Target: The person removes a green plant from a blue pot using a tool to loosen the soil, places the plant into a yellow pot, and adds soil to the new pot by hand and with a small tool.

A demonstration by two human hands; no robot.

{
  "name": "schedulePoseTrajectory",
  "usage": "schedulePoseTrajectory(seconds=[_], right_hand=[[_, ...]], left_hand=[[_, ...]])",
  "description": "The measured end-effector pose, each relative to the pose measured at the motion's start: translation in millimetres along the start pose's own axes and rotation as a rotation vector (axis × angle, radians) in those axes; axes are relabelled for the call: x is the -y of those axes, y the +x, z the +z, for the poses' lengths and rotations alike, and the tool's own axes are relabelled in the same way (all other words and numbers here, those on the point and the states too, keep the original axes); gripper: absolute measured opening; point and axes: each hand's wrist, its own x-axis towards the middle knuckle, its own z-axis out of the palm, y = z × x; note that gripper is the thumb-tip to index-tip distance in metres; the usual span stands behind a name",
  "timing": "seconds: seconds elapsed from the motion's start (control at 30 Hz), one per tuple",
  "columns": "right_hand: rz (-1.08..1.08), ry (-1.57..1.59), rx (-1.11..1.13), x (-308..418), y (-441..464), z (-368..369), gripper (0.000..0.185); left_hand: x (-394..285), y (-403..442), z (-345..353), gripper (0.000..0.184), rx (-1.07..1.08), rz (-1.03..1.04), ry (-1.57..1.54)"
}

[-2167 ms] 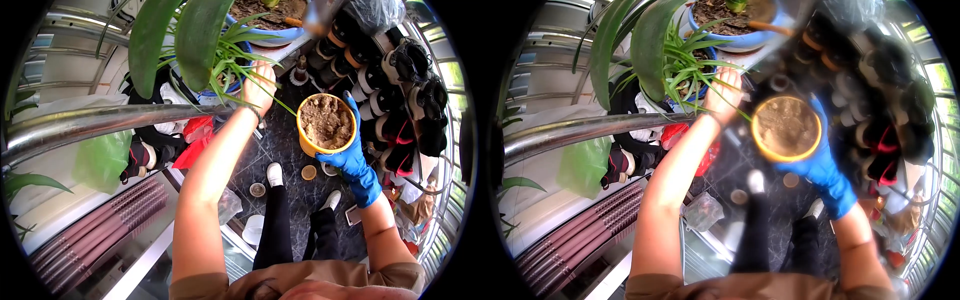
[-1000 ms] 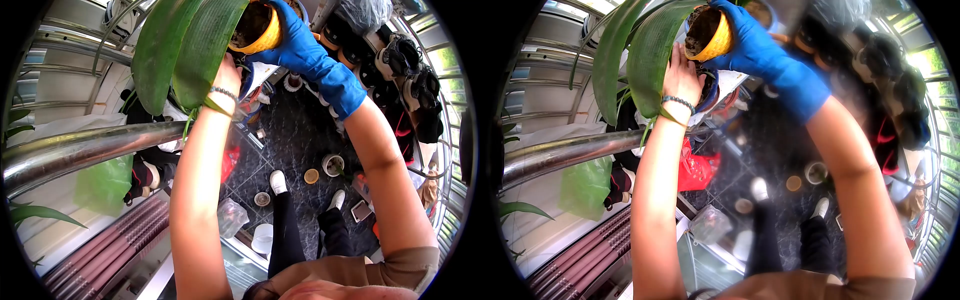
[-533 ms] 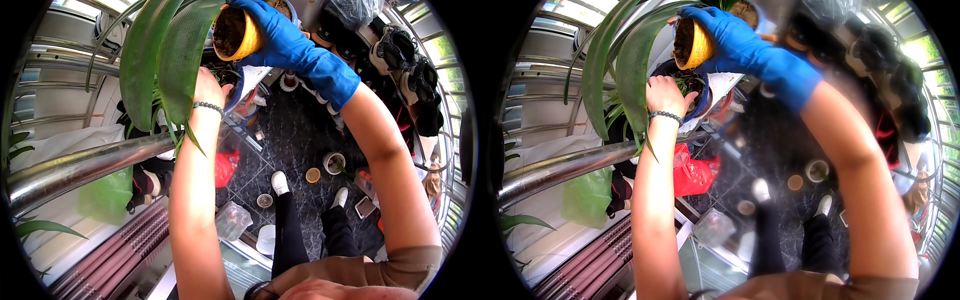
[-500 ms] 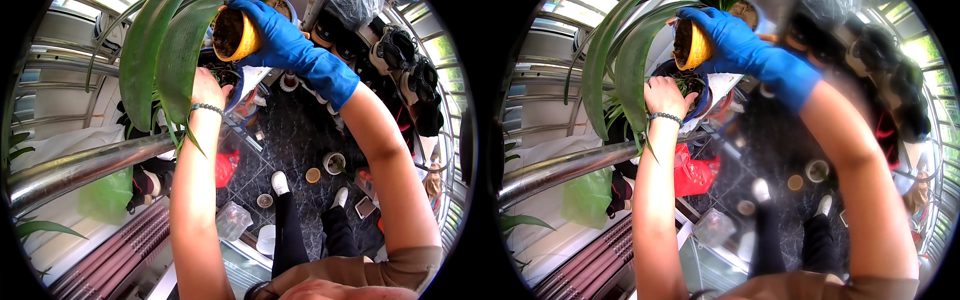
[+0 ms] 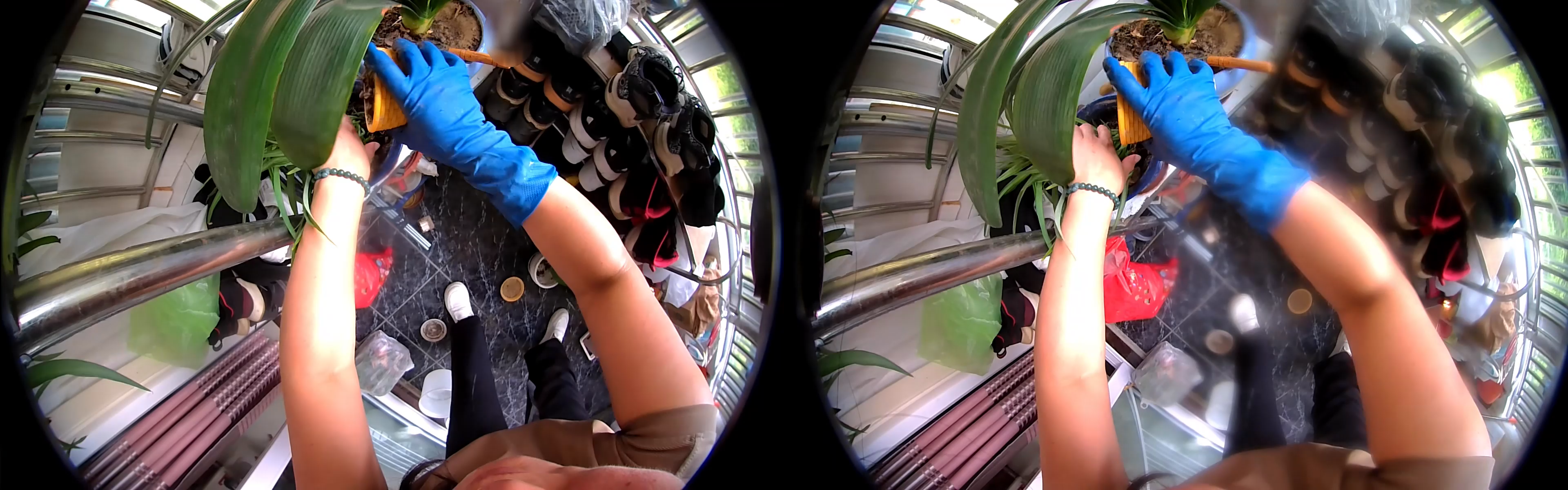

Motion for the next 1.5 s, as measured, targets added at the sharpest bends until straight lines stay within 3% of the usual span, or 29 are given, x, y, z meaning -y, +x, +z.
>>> schedulePoseTrajectory(seconds=[0.07,0.3,0.37,0.4,0.43,0.5,0.53,0.7,0.77,0.83,0.93,1.03,1.13,1.17,1.23,1.3,1.33,1.37,1.43,1.47,1.5], right_hand=[[-0.025,-0.054,0.014,5.2,2.6,2.5,0.104],[-0.158,-0.196,0.101,12.5,10.4,7.1,0.065],[-0.175,-0.209,0.103,9.0,9.3,6.3,0.064],[-0.175,-0.203,0.059,7.5,7.1,5.7,0.076],[-0.179,-0.203,0.057,6.9,5.9,1.4,0.076],[-0.061,-0.040,0.192,5.4,-0.1,-8.5,0.091],[-0.048,-0.034,0.190,5.2,-4.3,-15.6,0.097],[-0.006,-0.012,0.222,5.5,-6.8,-16.6,0.100],[-0.115,-0.087,0.226,6.2,-1.2,-7.9,0.102],[-0.149,-0.111,0.214,3.4,-0.2,-11.4,0.103],[-0.175,-0.140,0.198,-1.0,-3.4,-15.9,0.104],[-0.195,-0.121,0.289,-4.0,-2.8,-18.8,0.104],[-0.215,-0.115,0.299,-1.1,-1.6,-18.6,0.102],[-0.213,-0.112,0.298,0.4,-1.2,-19.7,0.102],[-0.169,-0.044,0.278,0.0,0.8,-23.2,0.101],[-0.178,-0.015,0.281,-1.0,-0.1,-21.6,0.102],[-0.185,0.011,0.283,-2.3,-0.7,-21.1,0.102],[-0.186,0.008,0.282,-2.0,-0.6,-22.0,0.102],[-0.213,-0.060,0.258,0.8,-2.8,-23.4,0.100],[-0.208,-0.056,0.259,1.6,-4.3,-24.2,0.100],[-0.184,-0.039,0.246,0.1,-2.7,-25.9,0.099]], left_hand=[[-2.7,1.6,8.2,0.074,-0.013,-0.004,-0.069],[-12.5,14.0,58.6,0.081,-0.116,-0.012,-0.347],[-7.5,12.6,42.7,0.086,0.022,-0.057,-0.284],[-2.5,8.8,25.1,0.089,0.115,-0.065,-0.309],[-2.9,7.5,30.2,0.089,0.115,-0.069,-0.309],[-3.4,4.5,40.8,0.086,-0.027,-0.074,-0.397],[1.7,4.3,35.0,0.084,0.015,-0.074,-0.481],[-1.0,9.7,32.8,0.072,-0.023,-0.138,-0.573],[-1.3,9.4,31.4,0.068,-0.116,-0.132,-0.647],[-1.1,10.2,33.2,0.073,0.003,-0.119,-0.691],[-13.2,15.2,59.3,0.074,-0.172,-0.148,-0.632],[-16.9,32.0,80.4,0.073,-0.121,-0.221,-0.850],[-0.5,21.2,51.4,0.069,0.032,-0.066,-0.712],[-6.3,25.7,58.0,0.068,-0.004,-0.210,-1.180],[-9.1,27.8,64.3,0.068,-0.045,-0.359,-1.649],[11.4,13.5,29.6,0.066,-0.014,-0.015,-0.729],[4.3,16.0,34.1,0.066,-0.015,-0.011,-0.727],[-5.8,19.2,40.4,0.065,-0.113,-0.210,-1.369],[-10.5,19.9,51.6,0.065,-0.218,-0.431,-2.004],[-4.8,17.9,56.0,0.066,-0.276,-0.286,-1.445],[-2.1,19.2,57.6,0.067,-0.292,-0.209,-1.165]])
